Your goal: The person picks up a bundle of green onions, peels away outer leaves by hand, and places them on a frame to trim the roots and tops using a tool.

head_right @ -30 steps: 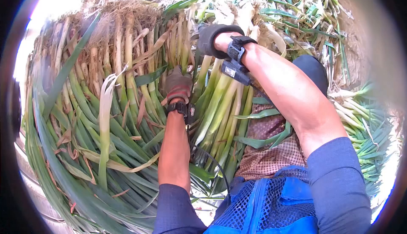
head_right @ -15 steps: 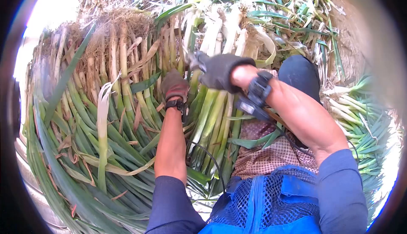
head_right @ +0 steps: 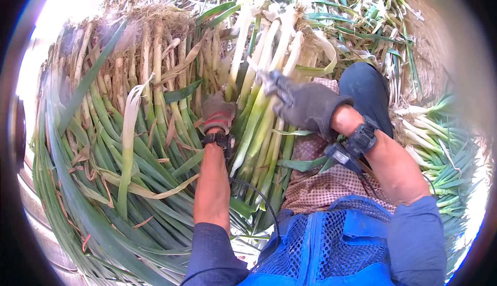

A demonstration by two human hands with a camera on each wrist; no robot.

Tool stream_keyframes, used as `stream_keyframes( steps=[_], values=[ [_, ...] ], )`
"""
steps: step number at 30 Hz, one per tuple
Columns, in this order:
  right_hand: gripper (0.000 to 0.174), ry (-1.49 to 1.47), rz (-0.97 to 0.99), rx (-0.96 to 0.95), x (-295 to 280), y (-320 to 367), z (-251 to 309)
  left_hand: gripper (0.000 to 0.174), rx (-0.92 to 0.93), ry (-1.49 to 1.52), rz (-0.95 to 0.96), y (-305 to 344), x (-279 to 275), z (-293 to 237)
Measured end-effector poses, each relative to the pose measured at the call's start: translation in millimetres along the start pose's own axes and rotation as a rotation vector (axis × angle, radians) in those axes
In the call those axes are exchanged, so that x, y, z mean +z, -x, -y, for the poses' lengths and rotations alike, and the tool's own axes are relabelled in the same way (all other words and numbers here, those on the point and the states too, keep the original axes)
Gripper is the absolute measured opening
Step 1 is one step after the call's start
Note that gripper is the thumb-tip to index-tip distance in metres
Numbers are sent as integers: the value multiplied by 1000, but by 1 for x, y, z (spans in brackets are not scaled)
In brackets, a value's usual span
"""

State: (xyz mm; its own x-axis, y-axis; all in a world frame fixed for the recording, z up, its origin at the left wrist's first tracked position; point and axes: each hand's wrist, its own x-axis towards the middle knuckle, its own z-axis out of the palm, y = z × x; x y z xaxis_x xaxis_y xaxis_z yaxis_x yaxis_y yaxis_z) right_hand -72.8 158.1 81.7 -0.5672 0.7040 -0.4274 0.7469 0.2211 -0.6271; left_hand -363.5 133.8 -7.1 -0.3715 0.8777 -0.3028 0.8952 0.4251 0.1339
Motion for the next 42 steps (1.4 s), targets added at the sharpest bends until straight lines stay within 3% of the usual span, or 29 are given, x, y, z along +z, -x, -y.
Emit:
stream_keyframes(
  steps=[2,5,8,11,14,17,18,20,22,24,26,29,33,34,37,38,41,42],
  values=[
    [72,-45,-164,61,0,-4,-5,42,-29,54,67,2,-5,-4],
    [73,-61,-65,-79,3,1,-7,44,6,-18,9,-2,5,0],
    [72,-13,-99,83,-5,-3,1,48,63,-15,8,-2,5,4],
    [75,-21,49,-22,-4,-1,-6,59,14,139,100,-6,-7,5],
    [79,-6,82,3,0,-4,-2,53,-3,177,-288,-16,-14,5],
    [80,8,194,-64,8,0,11,44,10,346,-377,-35,-23,10],
    [81,13,254,-113,9,0,15,42,-9,328,-300,-36,-23,9],
    [80,-22,217,-23,7,-7,23,38,-47,293,-150,-33,-34,-3],
    [82,3,183,68,5,-18,28,35,-23,319,-121,-34,-24,-7],
    [81,46,212,-40,15,-23,17,34,8,287,-114,-34,-11,-14],
    [77,22,264,-28,-9,-7,30,34,46,201,-138,-31,-7,-26],
    [77,-40,14,7,1,-11,10,37,-39,35,-4,-49,13,-23],
    [83,-75,209,10,-18,16,8,38,-52,114,81,-49,4,-24],
    [82,-31,226,19,-20,21,7,43,-72,227,17,-40,-10,-27],
    [83,-181,26,-23,-15,28,-5,37,-18,357,-48,-36,-7,-12],
    [84,-198,66,-2,-20,29,-5,38,6,517,-13,-29,-7,-11],
    [85,-129,263,77,-19,39,5,38,-18,24,-33,-24,-4,-17],
    [85,-172,225,108,-23,38,8,36,-19,5,-5,-23,-3,-22]
  ],
)
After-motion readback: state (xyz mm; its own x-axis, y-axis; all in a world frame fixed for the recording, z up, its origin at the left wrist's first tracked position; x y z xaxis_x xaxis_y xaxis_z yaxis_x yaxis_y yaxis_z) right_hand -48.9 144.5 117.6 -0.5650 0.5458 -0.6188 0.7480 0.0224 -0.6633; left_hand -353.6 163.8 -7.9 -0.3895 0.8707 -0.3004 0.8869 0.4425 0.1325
